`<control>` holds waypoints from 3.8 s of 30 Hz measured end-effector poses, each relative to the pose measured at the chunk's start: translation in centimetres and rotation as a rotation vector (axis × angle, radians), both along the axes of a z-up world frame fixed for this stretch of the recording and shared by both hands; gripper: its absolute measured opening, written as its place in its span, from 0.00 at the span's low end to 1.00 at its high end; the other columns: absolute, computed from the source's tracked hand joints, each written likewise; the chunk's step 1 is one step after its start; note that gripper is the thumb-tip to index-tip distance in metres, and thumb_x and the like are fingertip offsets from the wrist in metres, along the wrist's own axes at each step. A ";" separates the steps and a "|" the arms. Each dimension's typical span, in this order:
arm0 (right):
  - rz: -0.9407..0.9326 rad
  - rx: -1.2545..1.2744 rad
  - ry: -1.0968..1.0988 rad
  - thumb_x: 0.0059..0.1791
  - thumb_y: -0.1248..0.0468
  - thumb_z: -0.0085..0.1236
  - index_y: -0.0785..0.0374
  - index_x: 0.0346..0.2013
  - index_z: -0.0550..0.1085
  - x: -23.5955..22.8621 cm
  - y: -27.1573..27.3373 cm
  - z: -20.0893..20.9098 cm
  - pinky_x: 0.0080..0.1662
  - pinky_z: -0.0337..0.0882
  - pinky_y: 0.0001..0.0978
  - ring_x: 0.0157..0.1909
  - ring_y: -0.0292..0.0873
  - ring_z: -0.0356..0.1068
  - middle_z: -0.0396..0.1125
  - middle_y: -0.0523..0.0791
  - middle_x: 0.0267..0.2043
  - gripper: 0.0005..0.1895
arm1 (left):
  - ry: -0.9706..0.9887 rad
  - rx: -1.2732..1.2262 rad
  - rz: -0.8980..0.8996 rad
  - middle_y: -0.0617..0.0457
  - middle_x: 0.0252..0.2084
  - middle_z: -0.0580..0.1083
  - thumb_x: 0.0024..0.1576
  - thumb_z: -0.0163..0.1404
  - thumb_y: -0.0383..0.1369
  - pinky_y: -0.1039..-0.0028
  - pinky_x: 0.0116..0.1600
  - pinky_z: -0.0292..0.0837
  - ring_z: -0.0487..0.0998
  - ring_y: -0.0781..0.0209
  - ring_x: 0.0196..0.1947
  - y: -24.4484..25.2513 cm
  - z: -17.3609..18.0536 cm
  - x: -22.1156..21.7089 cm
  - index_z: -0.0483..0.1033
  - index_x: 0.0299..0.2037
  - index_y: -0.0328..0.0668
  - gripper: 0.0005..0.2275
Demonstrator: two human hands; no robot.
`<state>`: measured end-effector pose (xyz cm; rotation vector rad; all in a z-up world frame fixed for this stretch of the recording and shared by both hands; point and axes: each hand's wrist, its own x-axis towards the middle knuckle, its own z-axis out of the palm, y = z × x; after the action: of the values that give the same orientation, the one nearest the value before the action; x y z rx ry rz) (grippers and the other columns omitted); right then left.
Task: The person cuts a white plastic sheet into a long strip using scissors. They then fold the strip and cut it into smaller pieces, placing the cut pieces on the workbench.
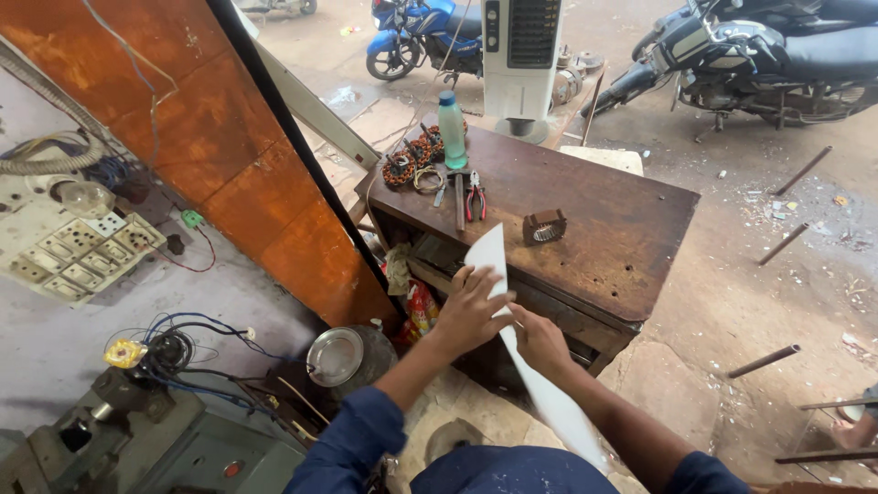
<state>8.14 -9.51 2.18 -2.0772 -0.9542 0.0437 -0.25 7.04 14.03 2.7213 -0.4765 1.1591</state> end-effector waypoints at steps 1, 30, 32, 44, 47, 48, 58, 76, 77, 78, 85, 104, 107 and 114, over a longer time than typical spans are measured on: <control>0.008 -0.074 0.059 0.47 0.67 0.54 0.56 0.56 0.73 0.3 -0.2 0.3 0.47 0.72 0.50 0.48 0.60 0.73 0.74 0.54 0.46 0.22 | 0.109 -0.017 -0.074 0.48 0.43 0.76 0.51 0.57 0.37 0.55 0.60 0.64 0.74 0.50 0.52 0.7 -0.1 -0.4 0.75 0.46 0.46 0.14; -0.132 0.440 0.179 0.47 0.65 0.66 0.66 0.37 0.80 -4.2 0.2 1.2 0.39 0.77 0.31 0.36 0.41 0.78 0.77 0.47 0.37 0.07 | 0.433 -0.068 -0.023 0.49 0.33 0.73 0.52 0.50 0.25 0.62 0.46 0.68 0.75 0.50 0.38 0.9 -4.1 -1.7 0.72 0.34 0.39 0.02; -0.115 0.453 0.174 0.46 0.67 0.64 0.66 0.38 0.79 -4.4 0.4 1.8 0.39 0.77 0.31 0.36 0.41 0.78 0.76 0.48 0.37 0.07 | 0.432 -0.045 -0.025 0.48 0.33 0.72 0.53 0.50 0.24 0.62 0.45 0.68 0.75 0.50 0.38 0.7 -4.1 -1.7 0.72 0.35 0.38 0.03; -0.149 0.335 0.276 0.44 0.67 0.63 0.70 0.33 0.77 -3.9 -0.1 2.0 0.40 0.77 0.33 0.35 0.42 0.78 0.76 0.51 0.32 0.08 | 0.367 0.023 -0.102 0.47 0.32 0.71 0.51 0.51 0.25 0.61 0.44 0.69 0.74 0.49 0.36 0.5 -2.2 -2.6 0.71 0.36 0.37 0.05; -0.193 0.302 0.309 0.45 0.66 0.63 0.69 0.33 0.78 -3.2 -1.5 0.7 0.42 0.78 0.32 0.36 0.42 0.78 0.76 0.50 0.33 0.08 | 0.293 0.056 -0.107 0.47 0.34 0.72 0.51 0.50 0.25 0.61 0.45 0.69 0.74 0.50 0.36 1.8 -1.3 -2.9 0.71 0.39 0.36 0.07; -0.212 0.285 0.332 0.45 0.65 0.63 0.69 0.34 0.78 -2.8 -2.2 0.1 0.42 0.78 0.32 0.36 0.42 0.79 0.77 0.50 0.34 0.08 | 0.266 0.067 -0.101 0.48 0.35 0.72 0.51 0.49 0.24 0.61 0.45 0.69 0.74 0.51 0.36 2.4 -1.1 -3.0 0.71 0.40 0.36 0.08; -0.472 0.082 0.235 0.48 0.63 0.61 0.69 0.36 0.78 0.9 -12.8 -7.0 0.45 0.77 0.38 0.39 0.47 0.77 0.76 0.53 0.36 0.10 | 0.053 0.085 -0.064 0.52 0.33 0.74 0.59 0.51 0.23 0.68 0.38 0.72 0.73 0.62 0.31 8.5 0.6 -4.2 0.73 0.40 0.40 0.04; -0.523 0.318 -0.119 0.50 0.62 0.64 0.64 0.57 0.74 2.8 -18.4 -3.6 0.69 0.66 0.41 0.67 0.53 0.68 0.69 0.53 0.64 0.22 | -0.026 0.054 -0.257 0.50 0.33 0.71 0.53 0.57 0.24 0.62 0.42 0.72 0.74 0.54 0.32 5.4 7.0 -3.5 0.72 0.39 0.38 0.08; -0.395 0.307 -0.054 0.47 0.60 0.67 0.63 0.62 0.71 1.8 -16.2 -2.5 0.70 0.65 0.44 0.70 0.53 0.65 0.67 0.53 0.67 0.30 | -0.017 0.057 -0.291 0.49 0.33 0.71 0.54 0.58 0.24 0.62 0.40 0.71 0.73 0.54 0.32 4.3 6.5 -3.2 0.72 0.39 0.36 0.08; -0.224 0.295 -0.056 0.45 0.60 0.68 0.63 0.63 0.69 1.3 -14.1 -1.2 0.69 0.63 0.47 0.70 0.55 0.63 0.66 0.54 0.66 0.33 | -0.014 0.069 -0.329 0.49 0.33 0.71 0.55 0.59 0.24 0.62 0.39 0.71 0.72 0.53 0.31 3.6 6.4 -2.6 0.72 0.39 0.35 0.08; 0.482 0.186 0.431 0.48 0.48 0.55 0.59 0.71 0.62 -1.1 -10.4 6.7 0.67 0.61 0.50 0.70 0.54 0.64 0.66 0.52 0.68 0.40 | 0.009 0.130 -0.258 0.47 0.38 0.73 0.52 0.55 0.23 0.62 0.48 0.73 0.76 0.52 0.38 3.2 6.4 -3.9 0.72 0.42 0.33 0.09; -0.063 0.017 -0.310 0.49 0.63 0.59 0.59 0.43 0.80 -2.6 -3.9 1.7 0.34 0.71 0.42 0.29 0.49 0.72 0.72 0.46 0.29 0.09 | 0.582 -0.168 0.093 0.46 0.38 0.77 0.54 0.55 0.27 0.60 0.49 0.70 0.79 0.50 0.38 3.1 -4.2 -6.9 0.78 0.44 0.37 0.09; 0.067 -0.065 -0.367 0.48 0.64 0.57 0.58 0.44 0.80 -2.9 -2.0 2.9 0.31 0.69 0.43 0.25 0.49 0.70 0.70 0.46 0.26 0.11 | 0.435 -0.291 0.035 0.46 0.39 0.77 0.56 0.56 0.28 0.60 0.49 0.69 0.78 0.48 0.41 -0.1 -4.9 -5.6 0.78 0.46 0.34 0.10; 0.097 -0.130 -0.435 0.45 0.68 0.56 0.58 0.44 0.78 -1.8 -1.6 4.0 0.31 0.68 0.43 0.26 0.49 0.69 0.66 0.44 0.24 0.13 | 0.156 -0.370 -0.010 0.51 0.39 0.77 0.57 0.54 0.28 0.61 0.51 0.69 0.78 0.52 0.42 -1.6 -4.3 -3.7 0.78 0.42 0.38 0.05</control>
<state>6.31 -11.15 6.20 -2.2039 -1.3430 -0.3146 -3.93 5.42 9.72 2.4575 -0.2270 0.9156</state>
